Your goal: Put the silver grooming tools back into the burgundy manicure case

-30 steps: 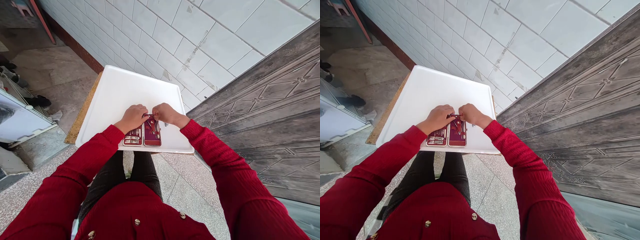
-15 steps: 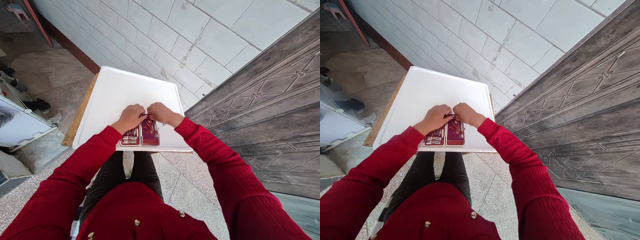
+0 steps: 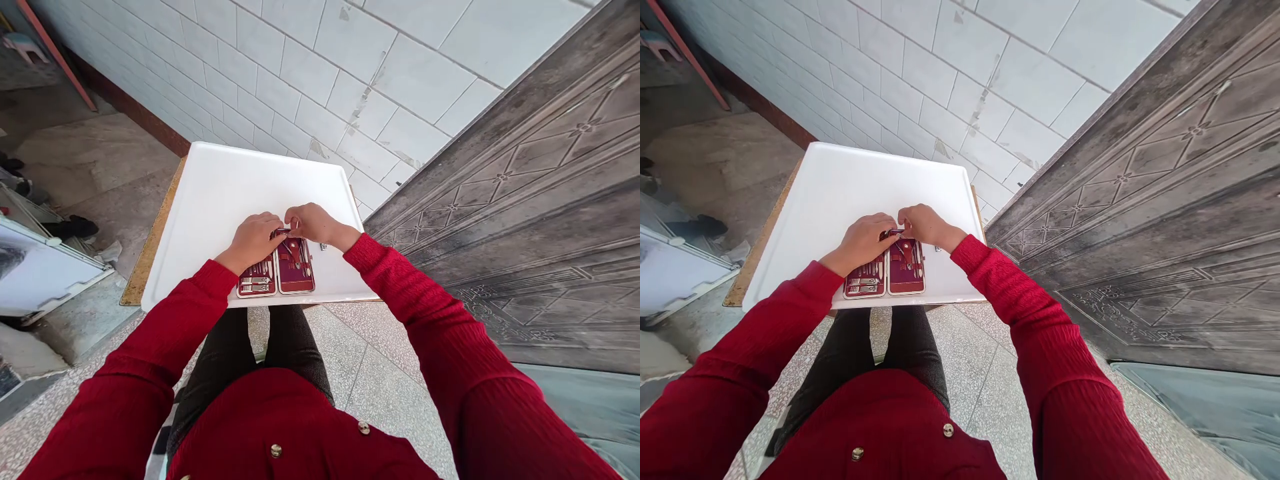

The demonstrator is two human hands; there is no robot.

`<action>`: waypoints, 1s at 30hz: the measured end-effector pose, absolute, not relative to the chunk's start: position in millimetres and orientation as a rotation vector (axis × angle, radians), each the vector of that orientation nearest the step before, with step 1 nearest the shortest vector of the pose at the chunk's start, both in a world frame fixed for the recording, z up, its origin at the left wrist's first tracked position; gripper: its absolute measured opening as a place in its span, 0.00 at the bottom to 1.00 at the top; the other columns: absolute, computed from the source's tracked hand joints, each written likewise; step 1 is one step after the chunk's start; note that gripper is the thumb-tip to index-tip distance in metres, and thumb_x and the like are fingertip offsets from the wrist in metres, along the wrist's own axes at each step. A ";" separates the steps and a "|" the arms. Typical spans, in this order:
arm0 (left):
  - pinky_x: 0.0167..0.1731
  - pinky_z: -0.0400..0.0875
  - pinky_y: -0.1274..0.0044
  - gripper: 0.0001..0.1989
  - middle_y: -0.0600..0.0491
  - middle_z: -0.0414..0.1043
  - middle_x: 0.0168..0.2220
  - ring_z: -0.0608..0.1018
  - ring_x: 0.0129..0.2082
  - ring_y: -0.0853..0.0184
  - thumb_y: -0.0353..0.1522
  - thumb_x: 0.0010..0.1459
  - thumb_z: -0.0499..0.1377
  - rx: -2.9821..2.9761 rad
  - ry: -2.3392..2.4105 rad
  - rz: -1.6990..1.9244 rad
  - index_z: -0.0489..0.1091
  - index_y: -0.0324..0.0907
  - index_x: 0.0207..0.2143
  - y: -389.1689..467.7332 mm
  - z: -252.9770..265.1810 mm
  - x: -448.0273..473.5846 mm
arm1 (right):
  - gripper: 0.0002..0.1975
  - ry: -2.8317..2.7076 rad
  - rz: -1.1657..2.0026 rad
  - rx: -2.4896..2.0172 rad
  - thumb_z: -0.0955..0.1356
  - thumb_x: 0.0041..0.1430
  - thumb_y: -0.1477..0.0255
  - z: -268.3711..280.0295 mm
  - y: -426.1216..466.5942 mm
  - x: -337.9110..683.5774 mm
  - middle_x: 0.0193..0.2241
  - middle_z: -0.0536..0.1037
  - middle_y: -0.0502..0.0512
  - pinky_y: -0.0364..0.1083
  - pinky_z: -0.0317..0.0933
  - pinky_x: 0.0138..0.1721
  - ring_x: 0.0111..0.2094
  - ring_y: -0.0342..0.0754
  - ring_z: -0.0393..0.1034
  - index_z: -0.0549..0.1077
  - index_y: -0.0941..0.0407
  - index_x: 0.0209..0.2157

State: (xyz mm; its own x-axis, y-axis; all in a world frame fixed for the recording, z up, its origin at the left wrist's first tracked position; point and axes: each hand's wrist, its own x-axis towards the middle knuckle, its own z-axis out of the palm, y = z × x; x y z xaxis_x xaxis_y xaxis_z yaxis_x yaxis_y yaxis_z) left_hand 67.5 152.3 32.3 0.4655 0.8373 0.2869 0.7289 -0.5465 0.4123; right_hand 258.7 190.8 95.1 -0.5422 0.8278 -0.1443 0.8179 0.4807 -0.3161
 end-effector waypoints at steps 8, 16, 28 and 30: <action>0.53 0.73 0.62 0.10 0.47 0.80 0.50 0.79 0.51 0.55 0.37 0.69 0.55 2.508 1.312 0.700 0.74 0.44 0.42 152.6 35.6 65.4 | 0.06 -2.238 0.357 -1.861 0.71 0.63 0.76 89.5 201.0 327.6 0.37 0.85 0.55 0.43 0.62 0.37 0.38 0.47 0.77 0.83 0.58 0.36; 0.54 0.73 0.60 0.11 0.47 0.80 0.51 0.79 0.51 0.54 0.37 0.69 0.54 2.504 1.327 0.699 0.75 0.44 0.42 155.1 33.1 64.8 | 0.11 -2.509 0.183 -2.093 0.69 0.64 0.78 86.8 195.8 325.1 0.43 0.86 0.55 0.44 0.62 0.37 0.44 0.51 0.78 0.84 0.55 0.42; 0.51 0.74 0.63 0.11 0.48 0.80 0.51 0.79 0.51 0.56 0.37 0.70 0.54 2.499 1.303 0.721 0.76 0.45 0.43 152.5 35.0 63.4 | 0.13 -2.694 0.063 -2.138 0.68 0.66 0.75 99.4 208.9 304.5 0.45 0.86 0.65 0.47 0.64 0.39 0.46 0.58 0.79 0.84 0.60 0.47; 0.50 0.74 0.64 0.11 0.48 0.80 0.51 0.79 0.51 0.56 0.36 0.70 0.54 2.489 1.303 0.718 0.76 0.45 0.43 151.6 35.6 63.1 | 0.14 -2.713 0.058 -2.129 0.68 0.64 0.77 100.5 210.9 302.7 0.44 0.86 0.66 0.48 0.64 0.39 0.45 0.58 0.79 0.84 0.60 0.47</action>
State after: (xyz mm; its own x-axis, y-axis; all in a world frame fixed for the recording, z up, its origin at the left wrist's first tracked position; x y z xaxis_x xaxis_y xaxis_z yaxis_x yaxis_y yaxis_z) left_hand 63.1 151.6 35.6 0.4814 0.8192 0.3116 0.7007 -0.5733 0.4247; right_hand 302.7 210.9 100.5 -0.2088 0.9432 -0.2586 0.9534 0.2552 0.1609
